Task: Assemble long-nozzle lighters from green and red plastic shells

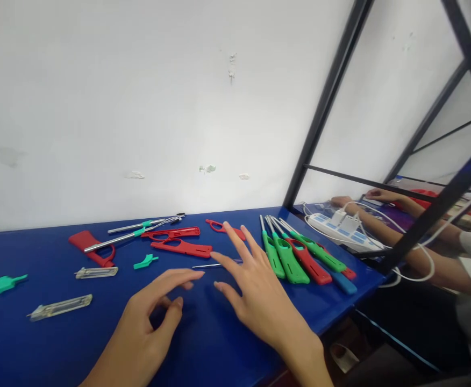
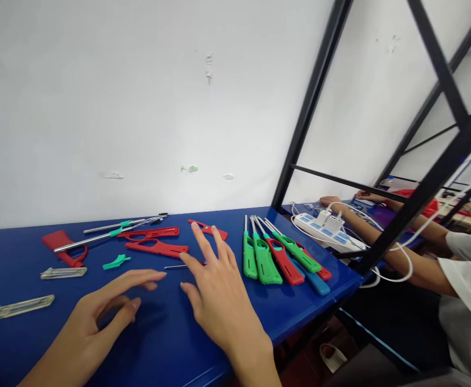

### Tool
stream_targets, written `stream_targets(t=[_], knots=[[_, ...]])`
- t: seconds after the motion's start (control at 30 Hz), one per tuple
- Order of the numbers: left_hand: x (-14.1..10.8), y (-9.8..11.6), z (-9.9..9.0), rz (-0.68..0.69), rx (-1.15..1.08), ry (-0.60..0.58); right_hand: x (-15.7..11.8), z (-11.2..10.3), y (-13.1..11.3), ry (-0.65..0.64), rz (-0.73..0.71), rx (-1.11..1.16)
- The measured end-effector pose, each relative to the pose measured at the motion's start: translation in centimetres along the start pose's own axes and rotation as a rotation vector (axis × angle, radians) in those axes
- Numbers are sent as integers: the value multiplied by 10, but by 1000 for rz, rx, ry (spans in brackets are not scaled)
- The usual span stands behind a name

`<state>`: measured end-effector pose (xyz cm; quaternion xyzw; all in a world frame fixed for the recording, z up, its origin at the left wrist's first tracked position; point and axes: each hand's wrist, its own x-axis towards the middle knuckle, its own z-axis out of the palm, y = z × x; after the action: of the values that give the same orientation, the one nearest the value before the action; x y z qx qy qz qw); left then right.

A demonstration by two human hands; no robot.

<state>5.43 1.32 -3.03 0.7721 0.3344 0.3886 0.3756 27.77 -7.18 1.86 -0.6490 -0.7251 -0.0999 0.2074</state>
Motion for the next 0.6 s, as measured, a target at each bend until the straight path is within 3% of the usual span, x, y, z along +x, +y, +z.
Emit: stream_targets(t=[0.13, 0.33, 0.6], knots=[[-9, 13, 1, 337, 230, 152, -2, 1, -18, -57, -100, 68], [-22, 18, 7, 409, 313, 127, -4, -3, -31, -68, -141, 130], [-22, 19, -1, 522, 344, 37, -11, -3, -42, -49, -140, 194]])
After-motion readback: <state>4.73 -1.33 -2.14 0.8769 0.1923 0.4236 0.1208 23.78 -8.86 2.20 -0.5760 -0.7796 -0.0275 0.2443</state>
